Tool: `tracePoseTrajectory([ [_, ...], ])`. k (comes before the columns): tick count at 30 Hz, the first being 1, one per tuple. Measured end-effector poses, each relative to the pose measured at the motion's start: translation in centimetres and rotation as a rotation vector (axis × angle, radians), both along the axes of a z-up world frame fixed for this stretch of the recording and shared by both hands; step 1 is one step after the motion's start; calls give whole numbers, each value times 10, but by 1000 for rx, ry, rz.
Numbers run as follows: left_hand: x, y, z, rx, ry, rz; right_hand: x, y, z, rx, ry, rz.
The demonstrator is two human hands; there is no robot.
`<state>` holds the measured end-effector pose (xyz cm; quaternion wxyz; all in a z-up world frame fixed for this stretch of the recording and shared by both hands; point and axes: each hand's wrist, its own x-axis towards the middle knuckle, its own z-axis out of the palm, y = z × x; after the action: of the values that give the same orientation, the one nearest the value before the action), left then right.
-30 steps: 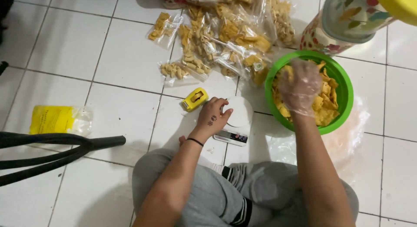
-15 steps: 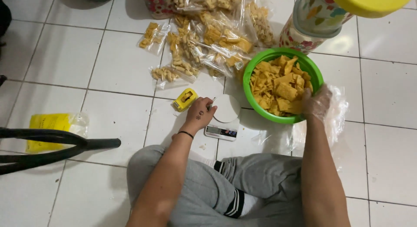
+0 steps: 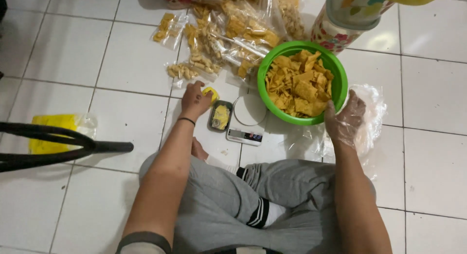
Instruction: Packing chips from a bowl into small plastic bags and weighing them on a digital scale.
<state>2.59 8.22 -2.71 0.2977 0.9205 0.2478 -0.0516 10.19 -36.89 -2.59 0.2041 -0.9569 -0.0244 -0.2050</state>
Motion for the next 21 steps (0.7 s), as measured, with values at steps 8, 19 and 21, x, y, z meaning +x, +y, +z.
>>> tracePoseTrajectory([
  [8, -14, 7, -32, 115, 230, -80, -53, 41, 38, 203, -39, 213],
  [19, -7, -9, -48, 107, 290, -89, -37, 32, 0, 89, -124, 198],
  [21, -3, -5, -65, 106, 293, -75, -37, 32, 2, 126, -99, 171],
])
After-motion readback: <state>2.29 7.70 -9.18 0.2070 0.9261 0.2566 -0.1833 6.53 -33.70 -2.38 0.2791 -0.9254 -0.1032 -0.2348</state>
